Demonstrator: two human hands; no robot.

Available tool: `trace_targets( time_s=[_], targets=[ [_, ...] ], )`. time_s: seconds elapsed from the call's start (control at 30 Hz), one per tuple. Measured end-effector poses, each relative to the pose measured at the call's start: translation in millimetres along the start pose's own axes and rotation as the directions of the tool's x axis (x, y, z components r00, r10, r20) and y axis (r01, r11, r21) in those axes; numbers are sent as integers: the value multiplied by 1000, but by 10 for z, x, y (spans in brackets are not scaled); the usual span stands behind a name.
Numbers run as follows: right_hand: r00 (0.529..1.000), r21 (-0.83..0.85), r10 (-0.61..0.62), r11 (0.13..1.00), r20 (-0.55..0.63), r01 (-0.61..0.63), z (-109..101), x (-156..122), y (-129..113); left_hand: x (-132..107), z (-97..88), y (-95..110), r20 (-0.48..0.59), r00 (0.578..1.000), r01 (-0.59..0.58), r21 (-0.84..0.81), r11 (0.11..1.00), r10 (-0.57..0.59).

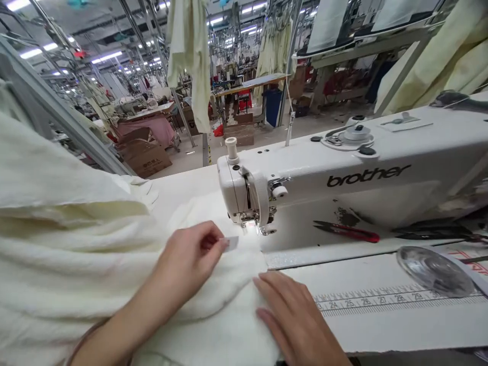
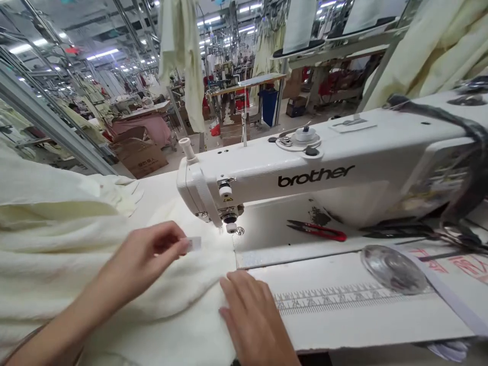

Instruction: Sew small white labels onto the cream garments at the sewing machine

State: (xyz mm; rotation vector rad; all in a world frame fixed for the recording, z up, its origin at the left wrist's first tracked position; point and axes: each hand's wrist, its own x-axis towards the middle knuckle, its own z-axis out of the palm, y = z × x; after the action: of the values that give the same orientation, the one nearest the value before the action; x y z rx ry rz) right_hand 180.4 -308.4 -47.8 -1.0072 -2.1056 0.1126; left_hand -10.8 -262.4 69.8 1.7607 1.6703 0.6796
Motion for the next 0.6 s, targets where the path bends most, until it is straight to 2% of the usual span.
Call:
trace_targets(
  time_s=[0.07,0.13,0.2,0.3,0.37,0.43,0.5,0.57,0.6],
  targets=[
    [988,-151,-139,978,60,147,69,-167,59,88,173,-118,31,999,-43,78,996,41],
    [982,-185,-167,966,84,181,99,-230,103,171,352,-297,31,995,-93,52,994,91],
    [989,-146,-136,979,64,144,102,-188,117,242,455,-482,6,991,-134,-6,991,134],
    [1000,7,-18,1000,23,18,108,-10,87,308,435,-639,31,987,-155,-43,987,157],
    [998,70,57,996,-2,-56,134,103,62,311,372,-612,61,985,-160,-22,987,161],
    [993,70,113,991,-24,-111,171,158,59,284,327,-497,29,986,-163,20,986,162],
    [986,43,168,985,-18,-167,204,149,84,252,325,-349,9,995,-99,26,995,99],
    [979,11,202,979,11,-202,219,101,122,241,364,-234,124,989,93,-62,994,-85],
    [980,-13,200,980,18,-200,221,75,140,249,395,-202,213,959,212,-107,971,-186]
  ],
)
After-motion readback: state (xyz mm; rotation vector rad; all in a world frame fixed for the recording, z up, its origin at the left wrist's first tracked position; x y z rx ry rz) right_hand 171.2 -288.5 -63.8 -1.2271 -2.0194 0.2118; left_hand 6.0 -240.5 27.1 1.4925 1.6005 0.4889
